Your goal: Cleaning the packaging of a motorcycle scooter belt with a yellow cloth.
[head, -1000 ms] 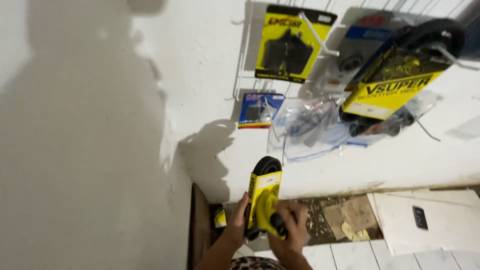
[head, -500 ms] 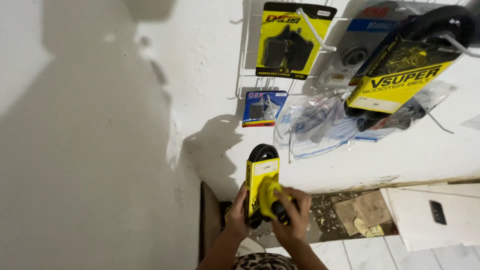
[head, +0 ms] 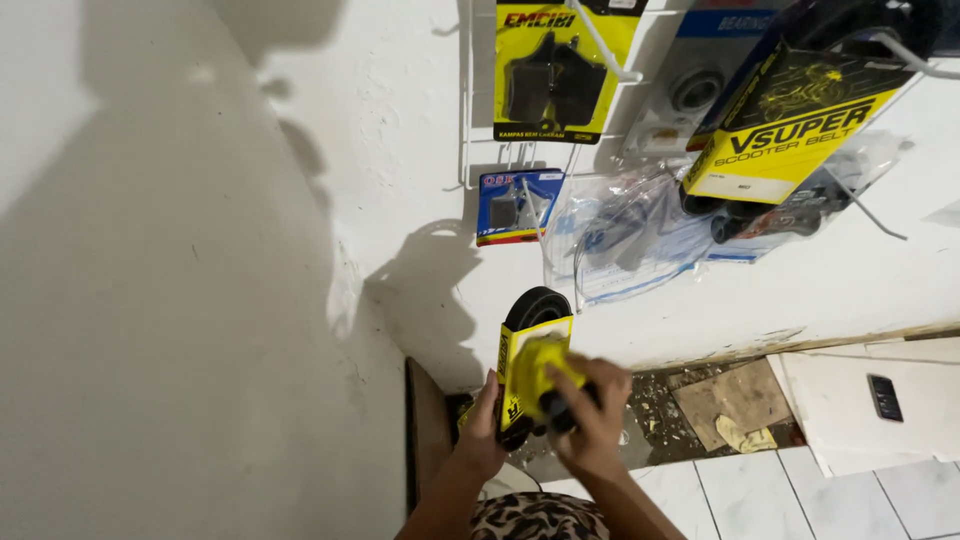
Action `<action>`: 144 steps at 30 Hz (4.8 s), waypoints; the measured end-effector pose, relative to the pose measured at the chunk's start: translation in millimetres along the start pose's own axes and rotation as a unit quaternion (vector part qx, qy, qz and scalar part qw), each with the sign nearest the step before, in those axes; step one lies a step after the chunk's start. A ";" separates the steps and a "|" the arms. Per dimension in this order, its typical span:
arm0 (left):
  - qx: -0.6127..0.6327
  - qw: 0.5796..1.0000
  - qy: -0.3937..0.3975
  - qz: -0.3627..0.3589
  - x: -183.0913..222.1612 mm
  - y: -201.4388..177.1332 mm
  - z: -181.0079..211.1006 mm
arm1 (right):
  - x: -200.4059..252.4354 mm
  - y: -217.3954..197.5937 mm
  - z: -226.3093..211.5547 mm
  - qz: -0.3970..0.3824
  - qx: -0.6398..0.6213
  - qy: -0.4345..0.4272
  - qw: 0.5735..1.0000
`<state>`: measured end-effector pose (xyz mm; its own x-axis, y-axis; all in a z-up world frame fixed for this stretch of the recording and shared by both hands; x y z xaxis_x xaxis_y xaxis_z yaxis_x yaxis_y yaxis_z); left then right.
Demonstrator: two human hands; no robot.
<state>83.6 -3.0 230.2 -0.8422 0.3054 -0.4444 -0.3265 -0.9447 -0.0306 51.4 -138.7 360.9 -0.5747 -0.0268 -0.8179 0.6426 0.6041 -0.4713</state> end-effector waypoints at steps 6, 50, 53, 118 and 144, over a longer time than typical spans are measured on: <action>0.034 0.999 0.000 0.006 7.2 3.9 5.7 | -15.9 -22.1 18.6 0.047 -0.049 0.124 0.990; 0.520 0.811 -0.266 0.038 92.0 62.6 -159.9 | -24.5 -41.5 39.0 0.131 -0.101 0.013 0.986; 0.271 0.920 -0.284 -0.001 35.7 33.3 -55.7 | 2.9 -18.5 13.3 0.070 -0.123 -0.049 0.989; 0.527 0.789 -0.188 0.254 -34.4 10.8 50.0 | 71.7 -4.0 77.3 -0.007 -0.152 0.136 0.979; 0.296 0.927 -0.195 0.121 -39.8 4.5 83.6 | 40.9 -34.2 84.4 -0.002 -0.108 0.182 0.977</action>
<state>79.7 -9.5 322.6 -0.9752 0.2209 -0.0132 -0.1881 -0.7960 0.5754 48.7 -227.7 315.7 -0.7446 0.2317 -0.6260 0.5401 0.7602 -0.3610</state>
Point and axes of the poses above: each hand's wrist, its own x-axis away from the middle knuckle, its own y-axis out of the palm, z = x × y, the point moved 9 cm from there along -x, towards the middle knuckle, and after that the axes turned 4 degrees about -y, right-handed, at the moved point
